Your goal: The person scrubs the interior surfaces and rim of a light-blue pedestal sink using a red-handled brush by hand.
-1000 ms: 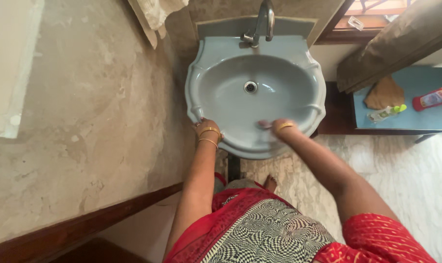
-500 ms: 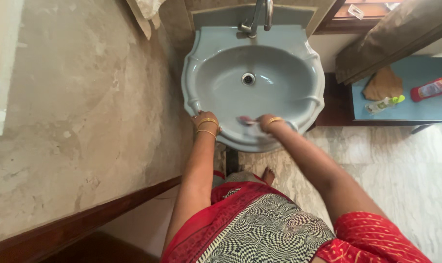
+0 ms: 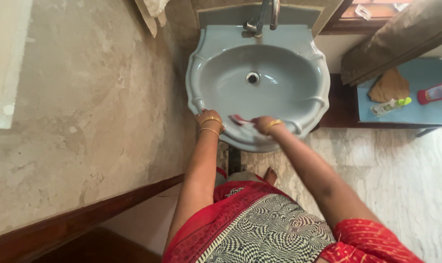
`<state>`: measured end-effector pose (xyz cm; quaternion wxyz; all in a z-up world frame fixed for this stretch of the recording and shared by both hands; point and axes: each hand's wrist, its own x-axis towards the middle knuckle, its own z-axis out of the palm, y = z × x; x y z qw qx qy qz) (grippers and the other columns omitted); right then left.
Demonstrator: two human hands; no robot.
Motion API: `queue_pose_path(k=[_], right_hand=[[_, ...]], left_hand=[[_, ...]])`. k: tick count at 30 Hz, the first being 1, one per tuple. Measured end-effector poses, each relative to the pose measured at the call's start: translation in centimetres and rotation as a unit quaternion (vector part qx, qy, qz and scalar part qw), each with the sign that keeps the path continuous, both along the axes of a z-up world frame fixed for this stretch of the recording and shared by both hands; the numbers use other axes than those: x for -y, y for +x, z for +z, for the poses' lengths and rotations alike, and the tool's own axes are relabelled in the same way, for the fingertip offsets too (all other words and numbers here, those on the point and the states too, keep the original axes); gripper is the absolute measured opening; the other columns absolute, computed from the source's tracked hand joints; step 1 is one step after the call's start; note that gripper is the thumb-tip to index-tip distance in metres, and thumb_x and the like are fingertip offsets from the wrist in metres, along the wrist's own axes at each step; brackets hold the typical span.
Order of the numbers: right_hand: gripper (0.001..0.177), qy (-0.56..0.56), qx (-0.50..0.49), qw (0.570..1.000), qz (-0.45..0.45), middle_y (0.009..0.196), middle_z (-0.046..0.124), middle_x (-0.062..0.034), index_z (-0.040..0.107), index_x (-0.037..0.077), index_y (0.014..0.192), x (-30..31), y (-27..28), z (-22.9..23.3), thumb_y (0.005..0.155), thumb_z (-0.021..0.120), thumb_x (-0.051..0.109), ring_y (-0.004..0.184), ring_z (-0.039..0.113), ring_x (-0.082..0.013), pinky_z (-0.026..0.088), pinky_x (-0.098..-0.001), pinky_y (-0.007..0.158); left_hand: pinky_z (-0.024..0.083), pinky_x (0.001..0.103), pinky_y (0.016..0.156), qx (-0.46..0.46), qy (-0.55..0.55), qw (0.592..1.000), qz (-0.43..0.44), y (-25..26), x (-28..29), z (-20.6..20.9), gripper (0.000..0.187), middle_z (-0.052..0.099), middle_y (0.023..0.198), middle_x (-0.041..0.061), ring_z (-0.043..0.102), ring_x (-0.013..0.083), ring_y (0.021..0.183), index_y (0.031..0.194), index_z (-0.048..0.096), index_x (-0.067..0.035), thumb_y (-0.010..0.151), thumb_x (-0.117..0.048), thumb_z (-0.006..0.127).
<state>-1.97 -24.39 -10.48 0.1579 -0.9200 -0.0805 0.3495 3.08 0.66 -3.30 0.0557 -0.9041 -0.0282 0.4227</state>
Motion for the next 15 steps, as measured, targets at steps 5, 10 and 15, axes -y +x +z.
queue_pose_path(k=[5,10,15], right_hand=[[0.033,-0.227,0.054,0.958,-0.164,0.126,0.076,-0.0135,0.074,0.016,0.129,9.9,1.3,0.8,0.102,0.055,0.02,0.117,0.073,-0.0316,0.061,-0.0455,0.092],[0.037,-0.111,-0.015,0.986,-0.122,0.133,0.068,-0.0164,0.071,0.016,0.131,3.8,-0.3,0.0,0.101,0.053,0.026,0.122,0.065,-0.0353,0.051,-0.0473,0.103],[0.042,-0.009,-0.023,0.999,-0.025,0.13,0.07,-0.013,0.06,0.026,0.142,-0.3,-1.3,3.5,0.101,0.053,0.032,0.118,0.067,-0.033,0.051,-0.044,0.104]], left_hand=[[0.033,0.041,0.117,0.013,0.006,1.0,-0.01,-0.4,-0.1,-0.3,0.132,0.06,0.145,0.019,0.061,0.0224,0.13,0.157,0.015,0.015,0.076,-0.064,0.082],[0.032,0.044,0.118,0.035,0.001,0.999,-0.024,-0.6,-0.1,0.2,0.124,0.048,0.153,0.021,0.057,0.0235,0.133,0.154,0.022,0.012,0.076,-0.064,0.083],[0.037,0.042,0.117,0.078,-0.019,0.997,-0.014,-1.6,-0.1,1.5,0.101,0.049,0.156,0.02,0.057,0.0253,0.135,0.15,0.045,0.001,0.077,-0.056,0.084]])
